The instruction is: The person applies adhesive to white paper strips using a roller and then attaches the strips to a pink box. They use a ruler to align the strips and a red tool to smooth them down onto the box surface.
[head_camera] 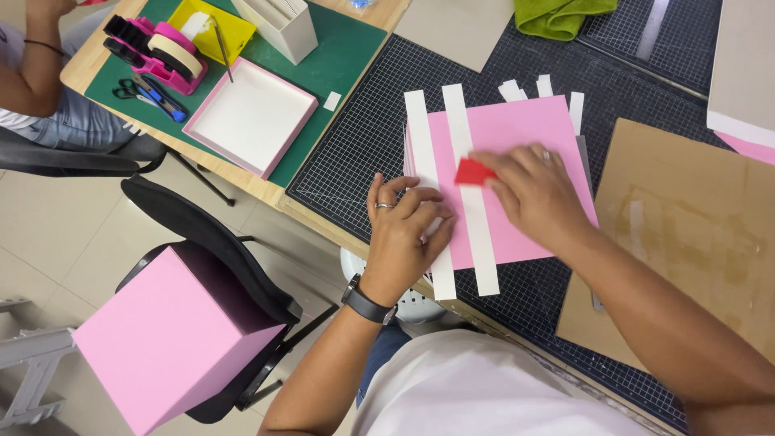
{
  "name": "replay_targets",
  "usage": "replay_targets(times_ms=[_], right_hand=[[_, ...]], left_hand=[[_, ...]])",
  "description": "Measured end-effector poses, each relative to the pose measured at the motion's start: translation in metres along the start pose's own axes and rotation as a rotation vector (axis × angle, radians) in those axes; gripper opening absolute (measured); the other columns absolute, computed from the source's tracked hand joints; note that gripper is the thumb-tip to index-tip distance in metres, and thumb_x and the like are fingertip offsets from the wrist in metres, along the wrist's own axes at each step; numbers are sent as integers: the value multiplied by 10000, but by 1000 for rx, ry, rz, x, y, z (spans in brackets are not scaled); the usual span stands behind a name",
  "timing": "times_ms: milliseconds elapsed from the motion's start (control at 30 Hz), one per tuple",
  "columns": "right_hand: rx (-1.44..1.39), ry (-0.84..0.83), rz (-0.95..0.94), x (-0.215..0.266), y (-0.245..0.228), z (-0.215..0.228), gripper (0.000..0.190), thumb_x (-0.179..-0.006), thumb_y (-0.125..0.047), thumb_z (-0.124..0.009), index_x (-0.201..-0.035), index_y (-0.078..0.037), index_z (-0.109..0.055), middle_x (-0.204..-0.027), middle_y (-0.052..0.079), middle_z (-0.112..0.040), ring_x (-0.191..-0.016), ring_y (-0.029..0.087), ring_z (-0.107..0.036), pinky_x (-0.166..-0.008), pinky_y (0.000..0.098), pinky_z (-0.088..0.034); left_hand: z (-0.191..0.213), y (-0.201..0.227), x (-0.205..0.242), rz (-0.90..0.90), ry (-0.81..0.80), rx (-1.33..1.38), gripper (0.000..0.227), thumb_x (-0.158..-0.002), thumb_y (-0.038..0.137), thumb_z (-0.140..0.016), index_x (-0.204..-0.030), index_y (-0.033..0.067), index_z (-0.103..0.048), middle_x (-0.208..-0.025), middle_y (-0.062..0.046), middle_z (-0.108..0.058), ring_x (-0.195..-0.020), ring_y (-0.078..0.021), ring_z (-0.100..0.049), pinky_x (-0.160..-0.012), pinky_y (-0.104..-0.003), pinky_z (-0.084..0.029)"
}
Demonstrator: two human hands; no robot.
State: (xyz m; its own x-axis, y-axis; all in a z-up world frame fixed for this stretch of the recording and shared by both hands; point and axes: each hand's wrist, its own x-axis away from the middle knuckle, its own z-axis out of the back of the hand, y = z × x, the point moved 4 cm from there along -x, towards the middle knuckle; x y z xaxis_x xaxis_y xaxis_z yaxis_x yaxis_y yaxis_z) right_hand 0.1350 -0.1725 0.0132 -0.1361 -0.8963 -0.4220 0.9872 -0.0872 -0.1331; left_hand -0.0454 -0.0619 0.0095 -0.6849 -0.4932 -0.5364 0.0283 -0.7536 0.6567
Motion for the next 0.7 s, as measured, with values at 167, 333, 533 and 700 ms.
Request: replay_targets(times_ms=[167, 333, 533, 700], right_hand=[[77, 88, 15, -51, 50, -40, 392, -1061, -291, -612, -1440, -194, -635, -1001, 44, -580, -972, 289, -583, -840, 461, -481], [46, 60, -27, -89, 52, -35, 378, -1068, -104, -573, -1444, -90, -606, -1075, 137, -602, -959, 353, -518, -823, 488, -419], [-85, 20, -97, -76, 38, -7, 378, -1067, -67, -590, -1443, -32, -616, -1088, 132, -593, -1010, 324, -532, -894, 474, -422], [12, 74, -59, -74, 49, -31, 434, -1050, -110, -621, -1483, -77, -608, -1029, 133, -569, -968, 379, -528, -827, 526, -451]], left_hand=[[0, 2, 1, 15, 5, -3, 65, -824, 143, -820, -849, 119, -765, -964, -98, -714, -1229, -355, -525, -1195, -698, -114], [6, 6, 2, -101, -3, -88, 79, -952, 224, -734, -936, 167, -683, -1048, 29, -668, -1187, -330, -571, -1189, -652, -216], [6, 6, 1, -83, -11, -81, 111, -946, 223, -741, -990, 153, -668, -1068, 28, -672, -1186, -326, -570, -1188, -646, -228], [5, 7, 1, -77, -19, -87, 102, -948, 216, -725, -951, 145, -652, -1060, 24, -659, -1187, -337, -569, -1191, -659, -223]])
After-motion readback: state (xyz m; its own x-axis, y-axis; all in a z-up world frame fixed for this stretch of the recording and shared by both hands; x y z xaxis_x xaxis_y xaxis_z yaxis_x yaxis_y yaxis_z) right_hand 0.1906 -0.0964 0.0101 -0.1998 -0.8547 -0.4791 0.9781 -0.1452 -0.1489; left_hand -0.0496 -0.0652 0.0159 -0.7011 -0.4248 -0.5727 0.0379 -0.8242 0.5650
